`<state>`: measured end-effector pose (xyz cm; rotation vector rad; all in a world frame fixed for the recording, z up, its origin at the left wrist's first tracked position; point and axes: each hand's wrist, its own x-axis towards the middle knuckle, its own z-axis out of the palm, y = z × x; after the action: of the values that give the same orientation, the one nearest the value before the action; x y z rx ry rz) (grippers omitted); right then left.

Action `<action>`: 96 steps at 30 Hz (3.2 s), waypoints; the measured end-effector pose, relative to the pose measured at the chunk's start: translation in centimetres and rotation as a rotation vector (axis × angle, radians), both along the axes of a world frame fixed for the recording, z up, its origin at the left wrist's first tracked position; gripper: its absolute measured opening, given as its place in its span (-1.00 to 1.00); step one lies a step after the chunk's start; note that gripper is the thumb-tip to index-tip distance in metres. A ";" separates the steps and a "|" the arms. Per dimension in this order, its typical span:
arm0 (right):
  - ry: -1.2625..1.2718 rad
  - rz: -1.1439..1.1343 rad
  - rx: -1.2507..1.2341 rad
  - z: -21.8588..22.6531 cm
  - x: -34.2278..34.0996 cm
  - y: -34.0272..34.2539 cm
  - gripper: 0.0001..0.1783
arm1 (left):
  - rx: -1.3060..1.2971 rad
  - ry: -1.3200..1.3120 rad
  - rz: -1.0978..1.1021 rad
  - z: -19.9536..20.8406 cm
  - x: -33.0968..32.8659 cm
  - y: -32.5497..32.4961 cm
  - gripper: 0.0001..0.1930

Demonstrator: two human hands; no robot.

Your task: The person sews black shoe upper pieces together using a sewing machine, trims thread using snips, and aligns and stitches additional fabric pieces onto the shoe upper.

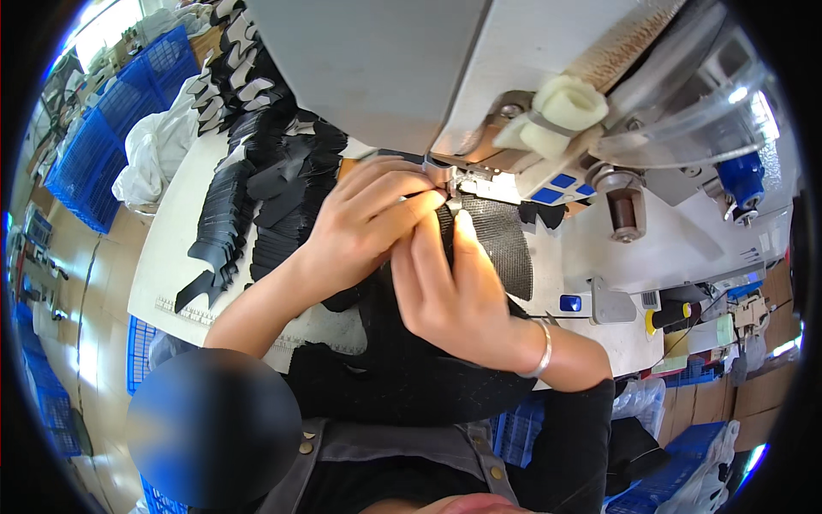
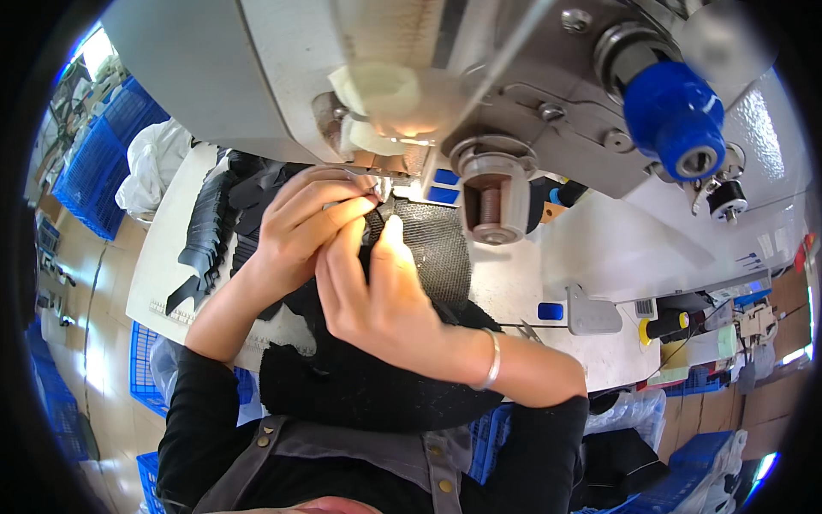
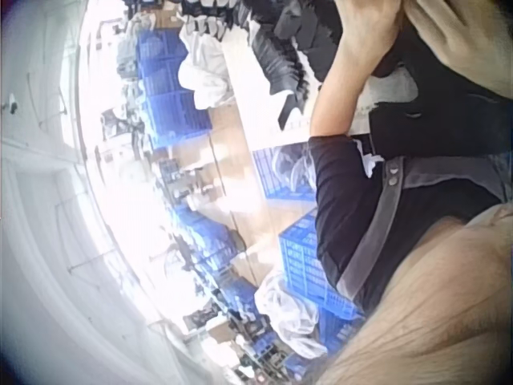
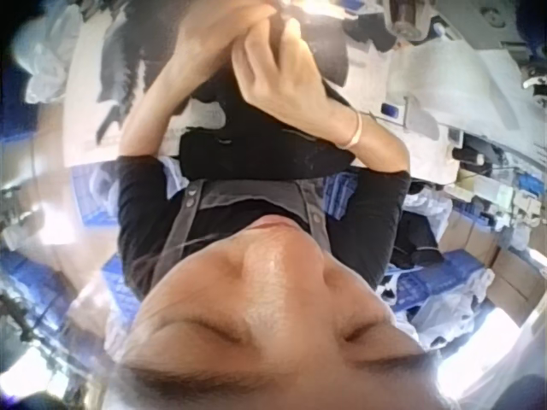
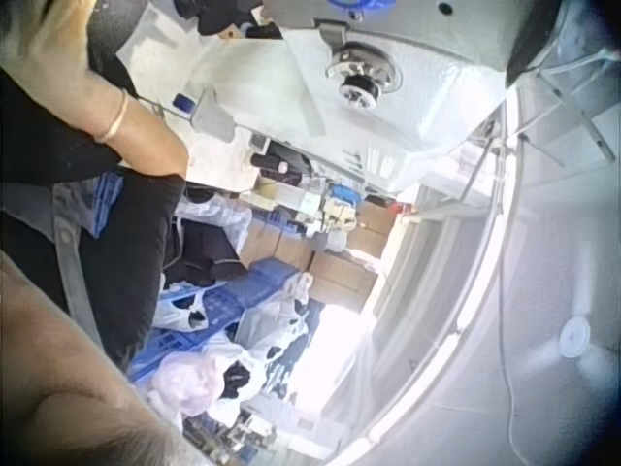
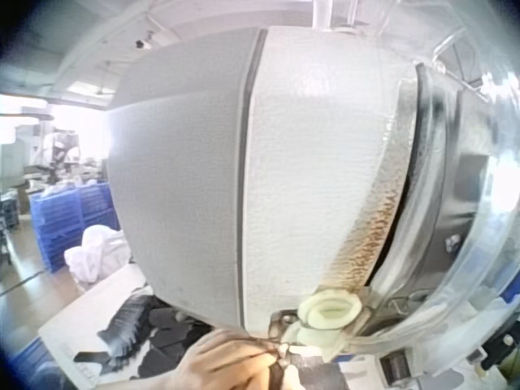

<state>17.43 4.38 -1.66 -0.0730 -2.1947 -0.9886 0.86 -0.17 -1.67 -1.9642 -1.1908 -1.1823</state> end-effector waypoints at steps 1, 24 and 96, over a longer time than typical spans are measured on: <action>-0.112 0.147 -0.072 1.2 0.8 0.3 -0.68 | 0.013 -0.032 -0.073 -0.1 0.0 0.2 -0.71; 0.050 0.344 -0.374 1.5 3.9 1.6 -0.90 | 0.020 0.161 -0.156 0.4 -1.0 0.9 -0.78; -0.036 0.440 -2.029 -2.6 3.6 0.7 -0.74 | -0.509 -0.475 -0.304 0.0 0.4 -4.0 -0.73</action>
<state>21.01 5.08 -4.25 -0.4305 -2.1206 1.6268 1.29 -4.13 -1.62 -2.3768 -1.5933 -1.7019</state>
